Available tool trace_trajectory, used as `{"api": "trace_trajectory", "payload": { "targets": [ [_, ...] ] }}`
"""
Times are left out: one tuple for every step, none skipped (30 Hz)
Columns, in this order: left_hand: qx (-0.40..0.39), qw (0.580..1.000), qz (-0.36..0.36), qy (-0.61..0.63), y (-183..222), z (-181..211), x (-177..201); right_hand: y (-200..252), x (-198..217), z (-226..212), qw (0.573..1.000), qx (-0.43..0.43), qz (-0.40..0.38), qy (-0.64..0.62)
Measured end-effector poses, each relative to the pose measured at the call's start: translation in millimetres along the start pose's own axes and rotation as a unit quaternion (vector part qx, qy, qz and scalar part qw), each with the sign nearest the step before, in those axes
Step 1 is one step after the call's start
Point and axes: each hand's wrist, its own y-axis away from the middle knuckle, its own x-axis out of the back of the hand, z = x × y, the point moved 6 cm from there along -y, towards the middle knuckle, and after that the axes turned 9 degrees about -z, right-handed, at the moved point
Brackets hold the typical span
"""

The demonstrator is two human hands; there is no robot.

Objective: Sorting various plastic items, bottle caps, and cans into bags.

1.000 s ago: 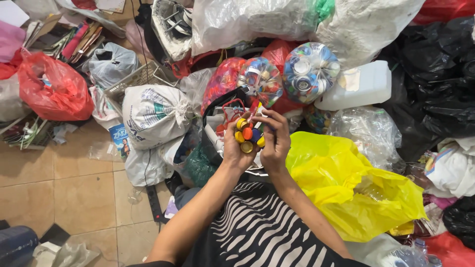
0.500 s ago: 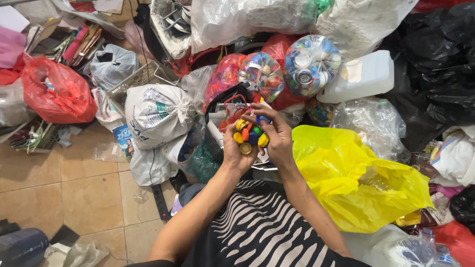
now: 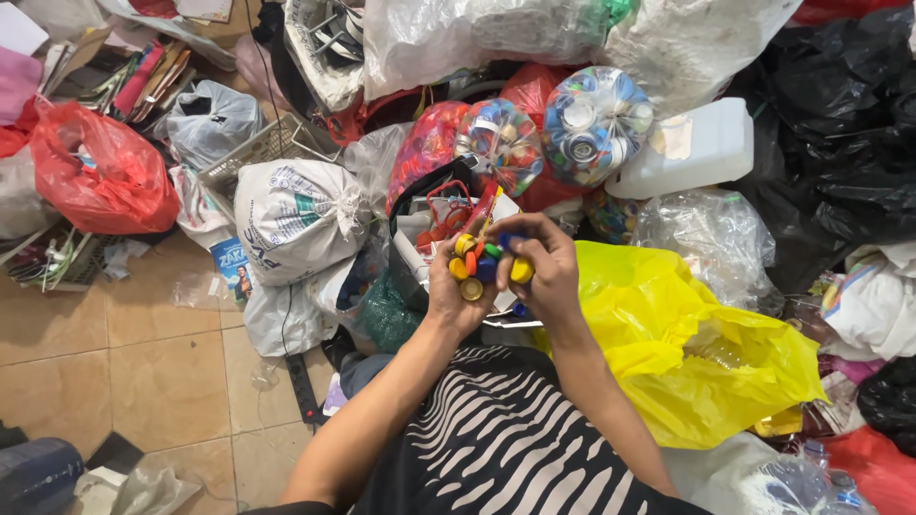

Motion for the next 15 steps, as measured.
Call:
{"api": "trace_trajectory", "payload": {
  "targets": [
    [-0.003, 1.000, 0.000, -0.001, -2.4, 0.0, 17.5, -2.6, 1.6, -2.5, 1.000, -0.001, -0.002, -0.001],
    [0.005, 1.000, 0.007, 0.003, -4.5, -1.1, 35.8, -5.0, 2.0, 2.1, 0.998, -0.064, -0.016, 0.022],
    [0.013, 1.000, 0.014, 0.006, -6.3, -2.4, 54.3, -6.0, 2.7, 6.7, 0.990, -0.127, -0.030, 0.046],
    [0.011, 1.000, 0.014, 0.005, -4.7, -3.4, 59.4, -4.3, 2.1, 5.6, 0.990, -0.128, -0.032, 0.045],
    [0.016, 1.000, -0.003, 0.013, -5.9, -4.4, 61.6, -4.3, 1.9, 5.8, 0.987, -0.146, -0.038, 0.055],
    [0.021, 0.999, -0.020, 0.020, -7.3, -5.4, 63.7, -4.4, 1.8, 5.9, 0.983, -0.164, -0.043, 0.066],
    [0.020, 0.999, -0.020, 0.019, -7.5, -3.8, 57.4, -4.9, 4.1, 8.5, 0.983, -0.163, -0.045, 0.066],
    [0.022, 1.000, -0.017, 0.010, -7.7, -2.4, 51.8, -5.8, 7.0, 10.1, 0.985, -0.152, -0.042, 0.065],
    [0.024, 1.000, -0.012, 0.003, -5.4, -3.3, 47.6, -3.6, 10.4, 12.4, 0.987, -0.144, -0.037, 0.064],
    [0.025, 1.000, -0.010, 0.004, -2.9, -3.9, 39.5, -2.9, 8.6, 12.8, 0.987, -0.145, -0.036, 0.063],
    [0.024, 1.000, -0.005, -0.012, -2.3, -3.1, 31.0, -4.4, 13.5, 8.7, 0.994, -0.107, 0.027, 0.010],
    [0.023, 0.999, 0.000, -0.027, -1.5, -2.0, 22.4, -4.8, 18.2, 5.2, 0.993, -0.067, 0.090, -0.043],
    [0.020, 0.999, -0.001, -0.026, -2.6, -1.9, 19.2, -6.0, 21.5, 6.6, 0.993, -0.069, 0.087, -0.042],
    [0.016, 0.999, 0.001, -0.034, -3.2, -1.3, 16.2, -6.8, 25.7, 6.9, 0.991, -0.051, 0.097, -0.073],
    [0.008, 0.999, 0.004, -0.042, -2.0, 1.1, 13.7, -8.0, 28.2, 8.9, 0.988, -0.034, 0.106, -0.106]
  ]
}}
